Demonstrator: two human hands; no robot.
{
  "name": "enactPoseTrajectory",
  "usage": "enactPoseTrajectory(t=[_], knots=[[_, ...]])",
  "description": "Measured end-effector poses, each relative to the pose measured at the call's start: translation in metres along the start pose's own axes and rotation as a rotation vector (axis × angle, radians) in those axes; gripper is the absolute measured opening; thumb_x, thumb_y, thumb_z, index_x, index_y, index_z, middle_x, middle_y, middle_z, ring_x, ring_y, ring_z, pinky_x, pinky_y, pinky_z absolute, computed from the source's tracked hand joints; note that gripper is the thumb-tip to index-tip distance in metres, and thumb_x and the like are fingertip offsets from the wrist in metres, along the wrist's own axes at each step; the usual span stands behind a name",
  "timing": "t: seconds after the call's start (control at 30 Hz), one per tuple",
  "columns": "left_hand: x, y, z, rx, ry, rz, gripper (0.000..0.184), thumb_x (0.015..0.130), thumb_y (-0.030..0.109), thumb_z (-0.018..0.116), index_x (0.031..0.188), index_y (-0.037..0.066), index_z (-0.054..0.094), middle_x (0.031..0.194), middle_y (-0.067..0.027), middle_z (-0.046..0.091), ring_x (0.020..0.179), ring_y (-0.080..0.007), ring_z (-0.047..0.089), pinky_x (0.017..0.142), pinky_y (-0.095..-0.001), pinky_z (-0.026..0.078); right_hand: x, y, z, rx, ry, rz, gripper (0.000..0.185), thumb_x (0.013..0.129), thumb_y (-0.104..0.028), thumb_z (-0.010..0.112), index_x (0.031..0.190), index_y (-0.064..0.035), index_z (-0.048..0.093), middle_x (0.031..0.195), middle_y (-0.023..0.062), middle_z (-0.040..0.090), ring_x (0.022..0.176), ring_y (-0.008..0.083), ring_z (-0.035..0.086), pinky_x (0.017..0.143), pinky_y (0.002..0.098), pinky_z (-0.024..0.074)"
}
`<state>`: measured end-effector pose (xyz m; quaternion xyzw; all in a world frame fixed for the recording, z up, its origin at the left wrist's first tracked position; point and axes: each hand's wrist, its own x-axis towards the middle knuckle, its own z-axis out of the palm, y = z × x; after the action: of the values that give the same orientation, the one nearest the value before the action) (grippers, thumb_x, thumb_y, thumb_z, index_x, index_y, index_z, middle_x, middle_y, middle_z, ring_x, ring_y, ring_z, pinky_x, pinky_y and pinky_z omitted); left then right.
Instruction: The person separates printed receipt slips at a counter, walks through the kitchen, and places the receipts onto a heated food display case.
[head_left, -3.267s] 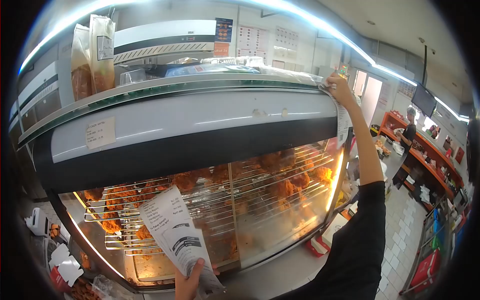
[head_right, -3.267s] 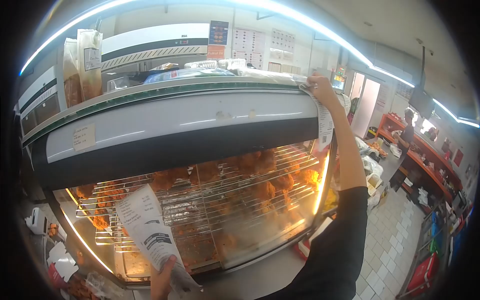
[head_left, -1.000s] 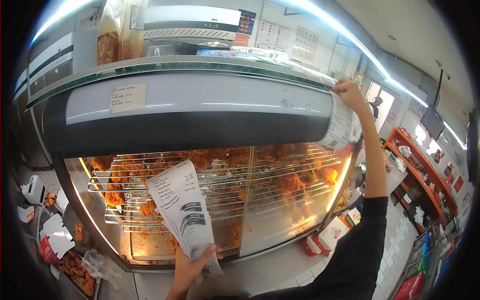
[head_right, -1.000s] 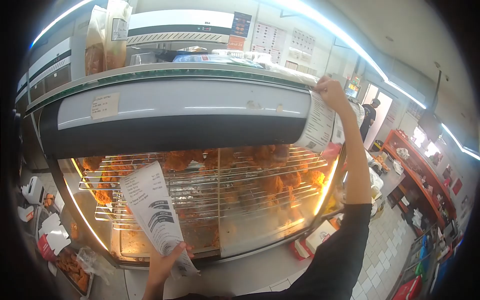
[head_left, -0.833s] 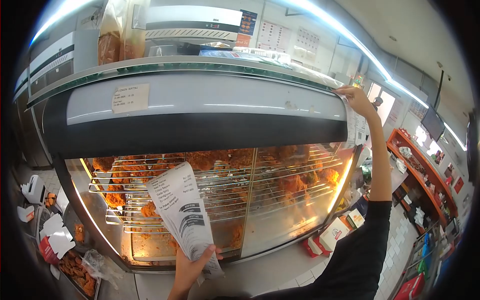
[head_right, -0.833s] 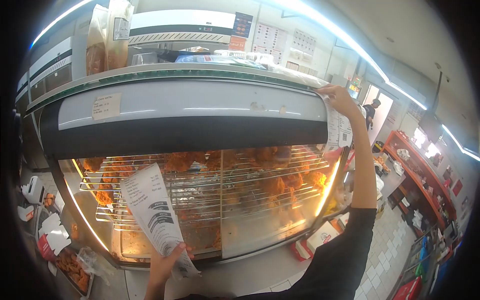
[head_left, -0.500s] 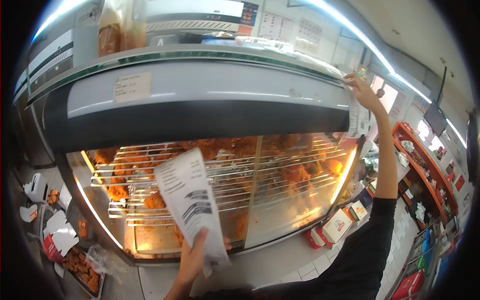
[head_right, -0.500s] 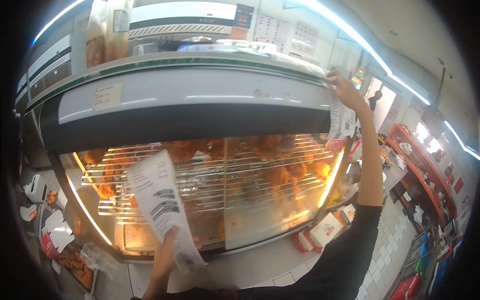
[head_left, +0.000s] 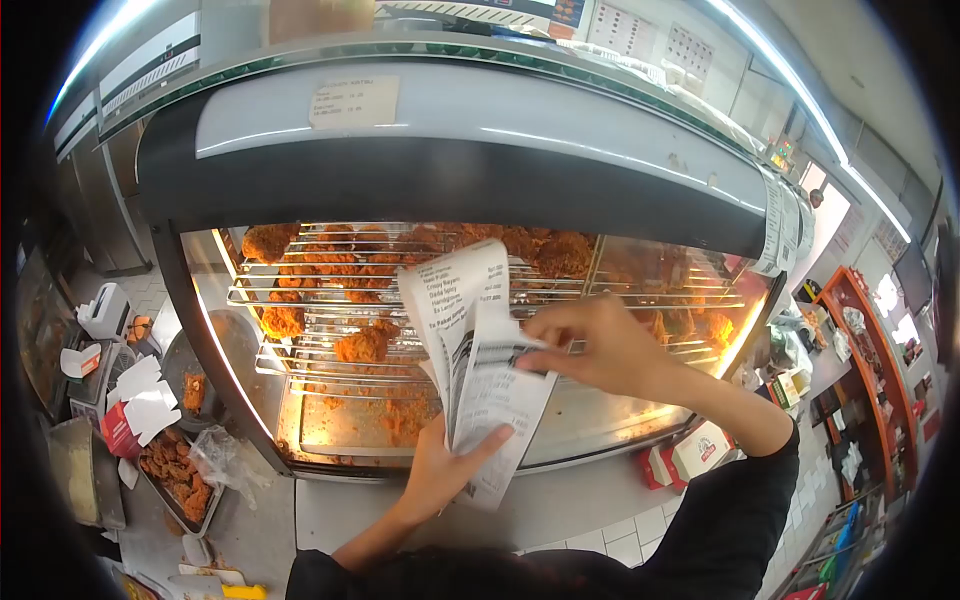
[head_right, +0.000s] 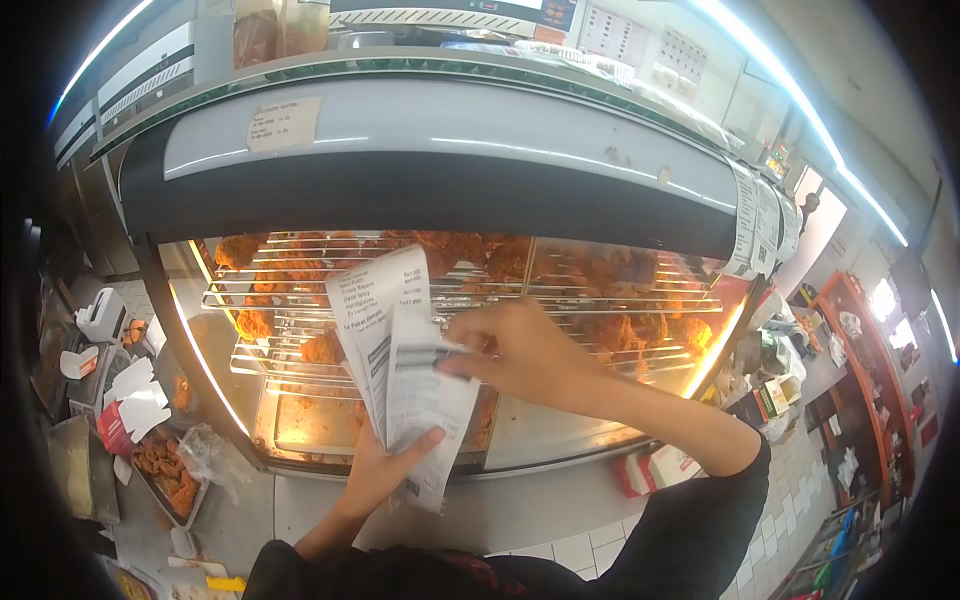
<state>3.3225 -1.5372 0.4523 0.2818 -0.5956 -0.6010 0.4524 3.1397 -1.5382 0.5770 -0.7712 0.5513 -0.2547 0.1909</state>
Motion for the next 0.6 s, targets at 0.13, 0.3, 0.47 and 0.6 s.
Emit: enactPoseTrajectory(t=[0.13, 0.3, 0.47, 0.6], knots=[[-0.001, -0.012, -0.006, -0.047, -0.021, -0.104, 0.031, 0.078, 0.014, 0.066, 0.102, -0.004, 0.056, 0.088, -0.0083, 0.063, 0.081, -0.0112, 0.058, 0.071, -0.0259, 0.047, -0.002, -0.016, -0.041, -0.207, 0.216, -0.158, 0.022, 0.073, -0.014, 0.068, 0.079, 0.0021, 0.055, 0.068, 0.0131, 0.054, 0.062, 0.0219, 0.053, 0.059, 0.0293, 0.0449], [-0.002, -0.013, -0.008, -0.170, -0.100, -0.179, 0.019, 0.080, 0.009, 0.063, 0.093, -0.004, 0.057, 0.079, -0.0076, 0.063, 0.067, -0.0128, 0.060, 0.063, -0.0250, 0.047, -0.015, 0.005, -0.172, -0.507, 0.419, -0.184, 0.033, 0.075, -0.021, 0.068, 0.098, 0.0001, 0.056, 0.093, 0.0055, 0.061, 0.080, 0.0148, 0.054, 0.072, 0.0295, 0.0448], [-0.003, -0.020, -0.007, -0.212, -0.113, -0.170, 0.017, 0.081, 0.008, 0.061, 0.088, -0.006, 0.056, 0.074, -0.0095, 0.062, 0.064, -0.0151, 0.061, 0.060, -0.0259, 0.049, -0.021, 0.065, -0.253, -0.697, 0.556, -0.017, 0.022, 0.075, -0.015, 0.064, 0.090, -0.0004, 0.056, 0.087, 0.0053, 0.060, 0.079, 0.0149, 0.053, 0.072, 0.0298, 0.0422], [-0.004, -0.029, -0.008, -0.163, -0.131, -0.162, 0.020, 0.080, 0.010, 0.062, 0.090, -0.006, 0.055, 0.075, -0.0099, 0.063, 0.064, -0.0156, 0.061, 0.060, -0.0267, 0.049, -0.014, 0.109, -0.263, -0.862, 0.618, -0.194, 0.012, 0.072, -0.003, 0.061, 0.084, -0.0036, 0.061, 0.082, 0.0093, 0.058, 0.077, 0.0221, 0.054, 0.070, 0.0319, 0.0417]])
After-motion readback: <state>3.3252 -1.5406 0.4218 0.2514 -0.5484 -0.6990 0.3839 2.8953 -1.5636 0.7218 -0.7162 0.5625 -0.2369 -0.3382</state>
